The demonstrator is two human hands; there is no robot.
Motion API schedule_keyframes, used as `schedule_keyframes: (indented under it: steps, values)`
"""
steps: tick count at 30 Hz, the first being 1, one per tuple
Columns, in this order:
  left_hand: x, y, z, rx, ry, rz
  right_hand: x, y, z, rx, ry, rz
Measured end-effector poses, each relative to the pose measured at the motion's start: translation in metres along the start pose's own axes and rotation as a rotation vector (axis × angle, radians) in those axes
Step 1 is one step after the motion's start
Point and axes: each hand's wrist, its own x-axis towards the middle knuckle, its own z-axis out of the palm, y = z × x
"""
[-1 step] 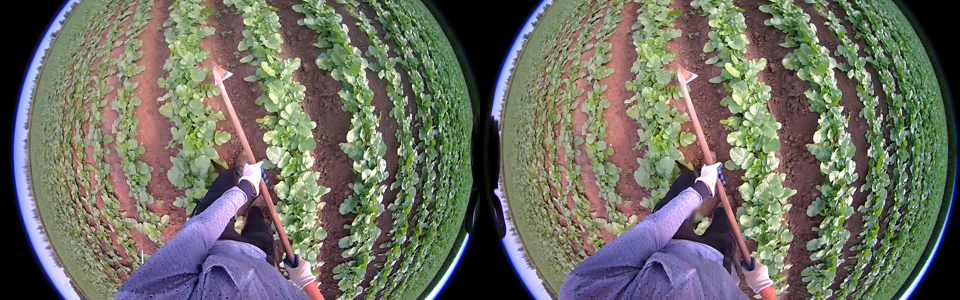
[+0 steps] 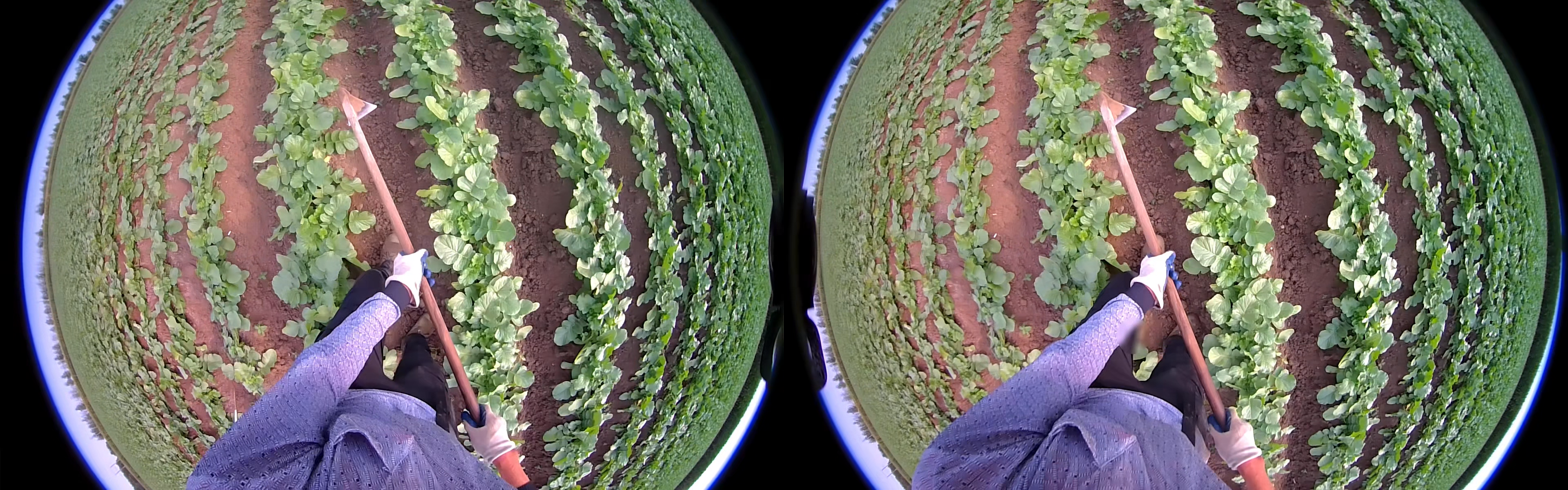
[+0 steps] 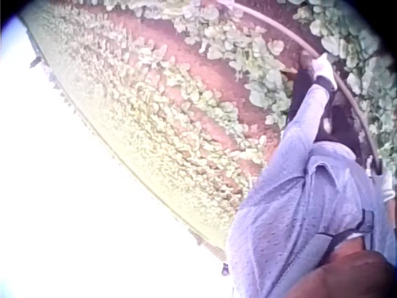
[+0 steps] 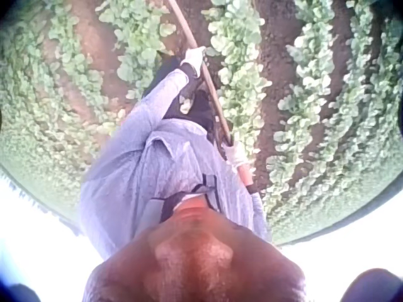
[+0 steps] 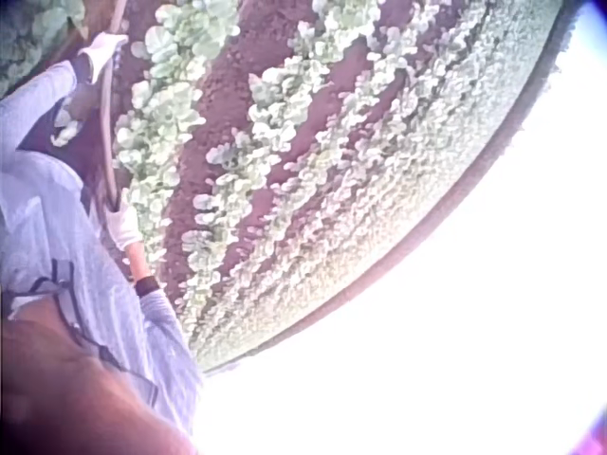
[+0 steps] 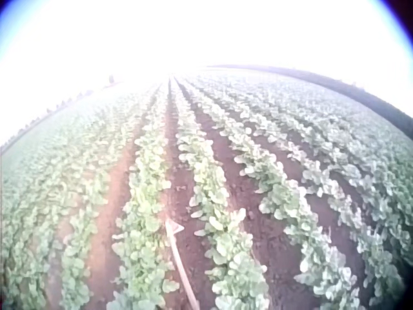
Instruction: The person uses a hoe to loosen soil and remove weeds between rows of leafy green plants in an outdoor field. The person occasionally pulls weeds by hand and continues working along the rows.
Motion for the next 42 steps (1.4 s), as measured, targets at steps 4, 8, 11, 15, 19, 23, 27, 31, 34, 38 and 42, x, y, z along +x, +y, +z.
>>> schedule_keyframes:
  steps: [4, 8, 11, 15, 19, 23, 27, 31, 34, 38, 42]
  values:
    - [0.063, 0.098, -0.001, -0.002, -0.068, 0.012, 0.066, -0.094, -0.012, 0.009, 0.004, -0.055]
    - [0.123, 0.113, -0.007, 0.055, -0.008, -0.028, 0.108, -0.168, -0.044, 0.08, -0.282, 0.133]
    - [0.14, 0.123, -0.008, 0.028, -0.082, -0.29, 0.135, -0.202, -0.053, -0.024, -0.307, 0.104]
    - [0.148, 0.149, -0.001, 0.007, -0.235, -0.524, 0.221, -0.223, -0.057, 0.167, -0.111, 0.006]
    - [0.203, 0.166, -0.033, -0.182, -0.324, -0.511, 0.416, -0.272, -0.022, 0.636, -0.024, 0.151]
    - [0.262, 0.173, -0.024, -0.239, -0.274, -0.584, 0.614, -0.296, 0.036, 0.384, 0.005, 0.168]
    - [0.315, 0.154, -0.033, -0.314, -0.373, -0.644, 0.748, -0.3, 0.089, 0.406, 0.092, 0.351]
    - [0.343, 0.128, -0.035, -0.376, -0.312, -0.586, 0.798, -0.302, 0.121, 1.219, 0.173, 0.428]
    - [0.348, 0.131, -0.017, -0.358, -0.3, -0.623, 0.831, -0.266, 0.125, 1.396, 0.237, 0.345]
    - [0.354, 0.114, -0.018, -0.372, -0.298, -0.609, 0.82, -0.256, 0.118, 1.128, 0.218, 0.35]
    - [0.352, 0.119, -0.021, -0.395, -0.267, -0.586, 0.78, -0.286, 0.1, 0.829, 0.027, 0.266]
